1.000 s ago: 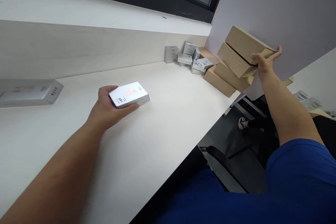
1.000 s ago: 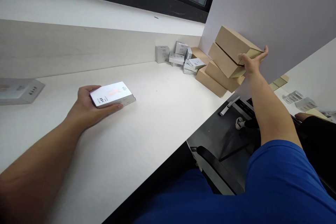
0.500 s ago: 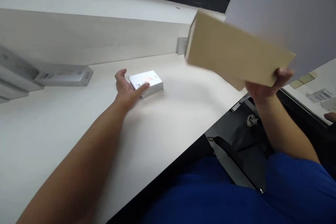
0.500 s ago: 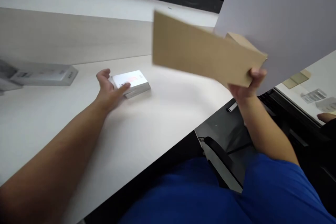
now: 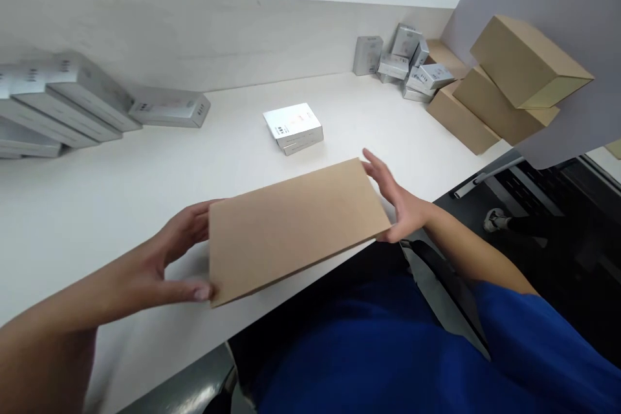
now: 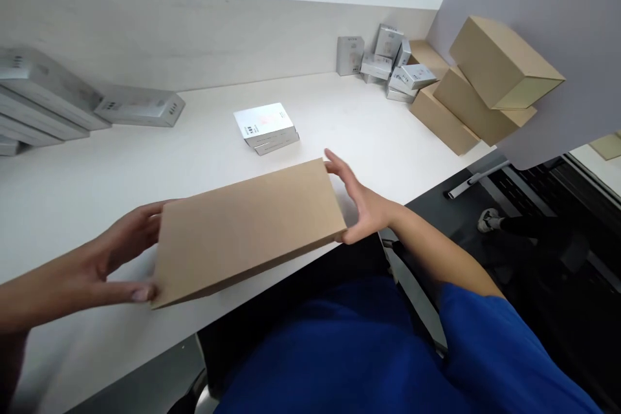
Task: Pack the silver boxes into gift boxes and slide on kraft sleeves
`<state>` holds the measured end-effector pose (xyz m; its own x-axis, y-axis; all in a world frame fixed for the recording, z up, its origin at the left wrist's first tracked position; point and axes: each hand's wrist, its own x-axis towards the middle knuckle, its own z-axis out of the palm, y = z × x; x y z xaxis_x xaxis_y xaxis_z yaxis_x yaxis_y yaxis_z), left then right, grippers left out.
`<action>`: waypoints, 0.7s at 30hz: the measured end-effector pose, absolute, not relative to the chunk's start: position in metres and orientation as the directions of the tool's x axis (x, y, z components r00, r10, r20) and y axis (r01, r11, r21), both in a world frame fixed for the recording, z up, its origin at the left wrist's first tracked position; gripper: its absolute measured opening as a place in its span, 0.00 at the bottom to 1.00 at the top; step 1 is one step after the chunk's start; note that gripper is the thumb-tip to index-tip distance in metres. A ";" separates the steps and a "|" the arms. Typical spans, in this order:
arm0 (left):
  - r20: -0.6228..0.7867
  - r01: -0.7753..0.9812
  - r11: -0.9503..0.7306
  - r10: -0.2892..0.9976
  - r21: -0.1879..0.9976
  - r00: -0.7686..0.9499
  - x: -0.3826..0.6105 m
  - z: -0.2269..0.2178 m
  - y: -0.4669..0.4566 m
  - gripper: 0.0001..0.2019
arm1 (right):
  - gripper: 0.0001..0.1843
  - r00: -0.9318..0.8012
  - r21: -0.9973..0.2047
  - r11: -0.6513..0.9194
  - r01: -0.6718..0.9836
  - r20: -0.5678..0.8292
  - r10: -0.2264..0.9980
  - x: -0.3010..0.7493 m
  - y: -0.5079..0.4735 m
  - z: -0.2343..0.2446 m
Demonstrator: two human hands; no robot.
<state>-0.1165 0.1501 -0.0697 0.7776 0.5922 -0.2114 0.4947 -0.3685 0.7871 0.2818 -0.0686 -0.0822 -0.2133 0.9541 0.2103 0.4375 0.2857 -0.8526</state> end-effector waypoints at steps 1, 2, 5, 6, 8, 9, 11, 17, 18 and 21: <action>-0.214 0.502 -0.383 0.589 0.776 0.779 -0.129 -0.078 0.148 0.54 | 0.81 -0.253 -0.844 0.277 0.459 0.175 0.952 0.281 -0.060 -0.085; -0.197 0.507 -0.395 0.606 0.766 0.771 -0.136 -0.086 0.145 0.52 | 0.79 -0.276 -0.839 0.263 0.477 0.141 0.951 0.280 -0.050 -0.087; -0.074 0.500 -0.432 0.697 0.751 0.713 -0.134 -0.101 0.133 0.37 | 0.68 -0.229 -0.840 0.197 0.505 0.089 0.969 0.281 -0.015 -0.093; -0.022 0.482 -0.466 0.702 0.742 0.712 -0.129 -0.103 0.128 0.32 | 0.63 -0.188 -0.848 0.171 0.501 0.086 0.978 0.282 -0.004 -0.093; 0.057 0.456 -0.565 0.668 0.688 0.742 -0.116 -0.103 0.120 0.28 | 0.56 -0.124 -0.868 0.128 0.480 0.078 0.989 0.280 0.013 -0.092; 0.080 0.450 -0.610 0.646 0.652 0.759 -0.112 -0.103 0.117 0.27 | 0.55 -0.111 -0.875 0.113 0.471 0.068 0.991 0.278 0.018 -0.092; 0.105 0.462 -0.654 0.636 0.599 0.765 -0.109 -0.103 0.115 0.28 | 0.54 -0.114 -0.873 0.102 0.478 0.054 0.992 0.271 0.020 -0.090; 0.152 0.543 -0.657 0.699 0.523 0.699 -0.121 -0.108 0.119 0.28 | 0.56 -0.146 -0.835 0.160 0.526 0.097 0.985 0.261 0.007 -0.088; 0.176 0.545 -0.658 0.706 0.519 0.686 -0.126 -0.107 0.120 0.26 | 0.55 -0.157 -0.831 0.174 0.529 0.105 0.982 0.261 0.008 -0.089; 0.255 0.550 -0.621 0.760 0.559 0.598 -0.153 -0.099 0.126 0.21 | 0.57 -0.223 -0.817 0.235 0.527 0.134 0.966 0.253 0.014 -0.090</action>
<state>-0.1528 0.1262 -0.0993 0.5980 0.7597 0.2555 0.5500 -0.6208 0.5587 0.2528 0.0144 -0.0901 -0.2225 0.9657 0.1338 0.5275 0.2347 -0.8165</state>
